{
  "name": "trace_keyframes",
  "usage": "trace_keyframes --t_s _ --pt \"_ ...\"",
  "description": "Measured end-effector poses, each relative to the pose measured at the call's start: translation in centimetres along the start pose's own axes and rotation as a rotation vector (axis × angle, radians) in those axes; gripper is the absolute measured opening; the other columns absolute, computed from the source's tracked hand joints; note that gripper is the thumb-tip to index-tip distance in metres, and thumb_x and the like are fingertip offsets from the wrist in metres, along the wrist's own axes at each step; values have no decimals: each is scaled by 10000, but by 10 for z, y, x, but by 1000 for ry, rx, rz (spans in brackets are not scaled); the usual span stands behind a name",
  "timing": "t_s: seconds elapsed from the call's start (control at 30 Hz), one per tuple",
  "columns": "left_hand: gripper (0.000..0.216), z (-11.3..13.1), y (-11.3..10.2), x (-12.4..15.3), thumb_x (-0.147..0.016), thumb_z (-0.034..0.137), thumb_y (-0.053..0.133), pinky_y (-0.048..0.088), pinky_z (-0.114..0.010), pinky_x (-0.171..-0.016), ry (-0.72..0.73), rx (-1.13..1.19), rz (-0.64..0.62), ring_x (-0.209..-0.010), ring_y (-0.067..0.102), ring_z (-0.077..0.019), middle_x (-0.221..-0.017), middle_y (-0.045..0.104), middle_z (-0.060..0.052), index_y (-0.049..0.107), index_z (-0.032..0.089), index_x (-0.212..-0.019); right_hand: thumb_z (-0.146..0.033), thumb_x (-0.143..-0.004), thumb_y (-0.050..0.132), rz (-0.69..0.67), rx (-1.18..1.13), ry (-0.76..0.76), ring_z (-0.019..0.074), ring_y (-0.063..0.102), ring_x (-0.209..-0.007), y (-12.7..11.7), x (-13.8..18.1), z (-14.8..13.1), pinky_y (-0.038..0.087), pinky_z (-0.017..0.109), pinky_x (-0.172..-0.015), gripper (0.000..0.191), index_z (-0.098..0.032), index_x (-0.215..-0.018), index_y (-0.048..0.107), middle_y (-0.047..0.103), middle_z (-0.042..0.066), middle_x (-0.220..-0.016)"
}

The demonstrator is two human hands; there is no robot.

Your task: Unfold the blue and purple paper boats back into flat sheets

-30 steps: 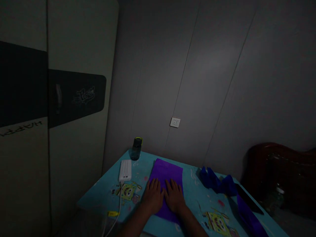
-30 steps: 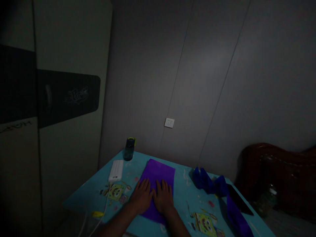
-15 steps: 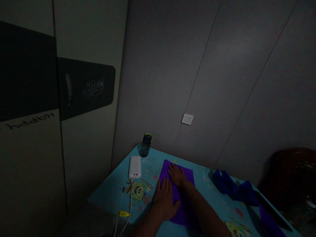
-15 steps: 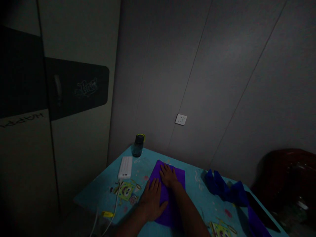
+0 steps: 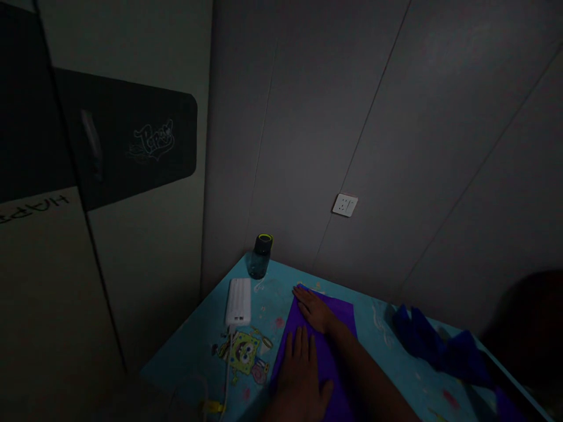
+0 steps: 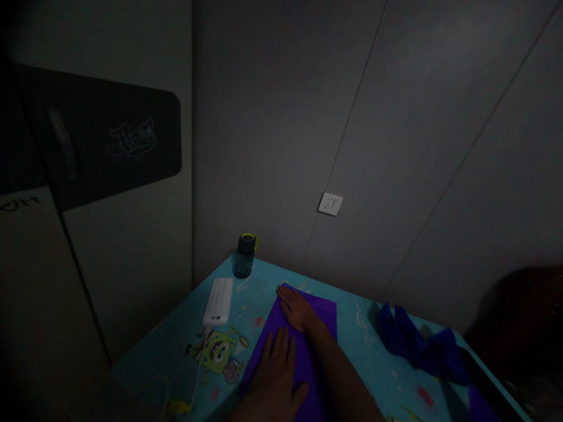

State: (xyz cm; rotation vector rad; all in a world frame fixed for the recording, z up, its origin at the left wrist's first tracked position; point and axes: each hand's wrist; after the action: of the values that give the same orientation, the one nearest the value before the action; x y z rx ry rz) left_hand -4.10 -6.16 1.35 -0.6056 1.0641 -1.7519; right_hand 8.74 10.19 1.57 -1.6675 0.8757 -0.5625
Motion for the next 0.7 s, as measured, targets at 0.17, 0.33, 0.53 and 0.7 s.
trace_keyframes --t_s 0.17,0.33,0.53,0.7 --pt "905 26 1 2 -873 655 375 -61 -627 -1185 63 -2 -122 -1477 -71 -418 -1608 51 -191 234 43 -1525 -439 -1011 200 -48 6 -6 157 189 -1491 0 0 6 110 384 -1228 598 -172 -1542 258 239 40 -1607" --pt "774 31 -9 9 -844 724 395 -94 -711 -1119 143 22 -137 -1476 -80 -432 -1637 40 -76 398 291 -1485 -439 -1006 232 -52 -17 9 166 182 -1494 3 -5 6 108 391 -1226 592 -197 -1546 247 223 26 -1612" --pt "790 33 -10 9 -842 768 336 -77 -729 -1101 107 -37 -122 -1484 12 -438 -1642 86 -74 315 349 -1512 -503 -1001 258 10 -77 28 199 209 -1488 -1 32 19 120 376 -1227 629 -157 -1522 322 246 62 -1604" --pt "785 36 -14 10 -851 755 341 -112 -704 -1106 109 -11 -124 -1480 -47 -437 -1642 81 -92 308 337 -1514 -591 -986 218 63 3 235 235 193 -1493 -6 76 61 133 416 -1222 728 -124 -1544 249 198 104 -1615"
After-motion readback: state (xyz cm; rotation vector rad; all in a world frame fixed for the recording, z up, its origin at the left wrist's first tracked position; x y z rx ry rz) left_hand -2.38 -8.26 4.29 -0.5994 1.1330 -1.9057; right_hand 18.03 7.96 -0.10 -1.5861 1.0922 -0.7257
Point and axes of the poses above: each hand's wrist, its own x-axis away from the middle knuckle, its own y-axis out of the palm, z = x × y
